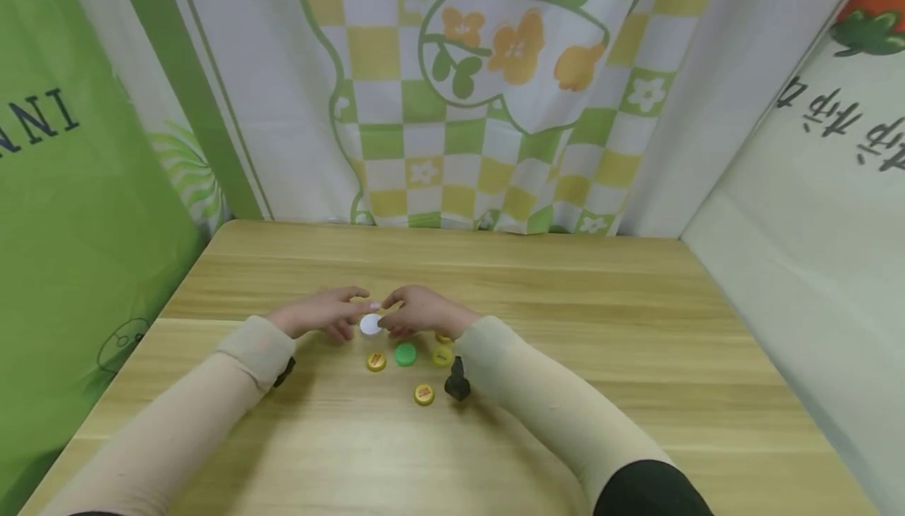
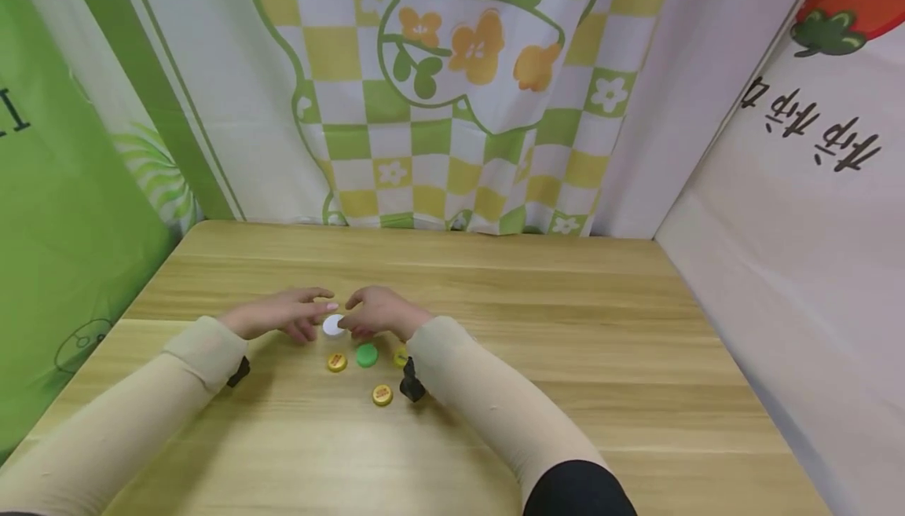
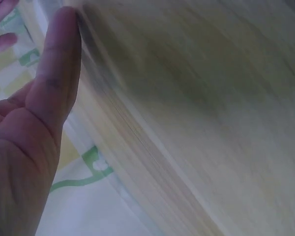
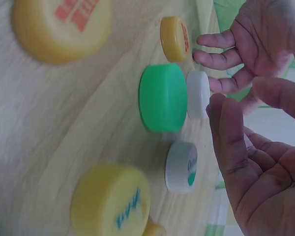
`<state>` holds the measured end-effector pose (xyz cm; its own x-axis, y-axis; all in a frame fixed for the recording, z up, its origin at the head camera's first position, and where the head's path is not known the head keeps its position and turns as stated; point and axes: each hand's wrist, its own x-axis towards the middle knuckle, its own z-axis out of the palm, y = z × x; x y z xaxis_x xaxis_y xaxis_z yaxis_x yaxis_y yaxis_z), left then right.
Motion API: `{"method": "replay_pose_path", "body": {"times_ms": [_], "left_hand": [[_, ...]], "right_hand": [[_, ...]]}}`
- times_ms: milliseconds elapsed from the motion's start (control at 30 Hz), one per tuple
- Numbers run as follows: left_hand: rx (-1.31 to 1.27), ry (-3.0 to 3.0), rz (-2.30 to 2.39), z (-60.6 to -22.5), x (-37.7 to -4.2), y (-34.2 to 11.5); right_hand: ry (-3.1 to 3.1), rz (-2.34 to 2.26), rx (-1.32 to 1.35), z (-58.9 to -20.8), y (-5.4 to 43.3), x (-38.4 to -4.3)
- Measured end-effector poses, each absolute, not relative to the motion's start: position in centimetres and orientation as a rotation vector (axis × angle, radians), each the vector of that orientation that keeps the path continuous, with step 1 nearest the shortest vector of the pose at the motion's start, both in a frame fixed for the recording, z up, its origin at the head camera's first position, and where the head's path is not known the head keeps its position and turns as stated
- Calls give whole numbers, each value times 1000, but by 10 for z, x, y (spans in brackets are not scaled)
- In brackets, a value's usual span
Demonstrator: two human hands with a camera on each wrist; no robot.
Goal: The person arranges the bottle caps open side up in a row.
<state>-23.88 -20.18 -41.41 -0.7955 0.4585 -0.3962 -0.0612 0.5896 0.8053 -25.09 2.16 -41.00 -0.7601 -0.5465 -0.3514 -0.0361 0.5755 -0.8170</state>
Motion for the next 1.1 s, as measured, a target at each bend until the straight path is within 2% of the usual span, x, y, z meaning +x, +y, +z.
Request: {"method": "replay_pose_path", "body": {"times_ms": [333,767,1100], "left_hand": [[303,2145,1252,-419,-241,-196],[322,2180,1300,-420,-246,-192],[322,2199,1439,-431,-234,-192]], "right_hand": [[2279,-999,-413,-413,13,-251],[2428,-857,-583,-408,4,-249],[2647,-765,-571,-421,-8,-243]]}}
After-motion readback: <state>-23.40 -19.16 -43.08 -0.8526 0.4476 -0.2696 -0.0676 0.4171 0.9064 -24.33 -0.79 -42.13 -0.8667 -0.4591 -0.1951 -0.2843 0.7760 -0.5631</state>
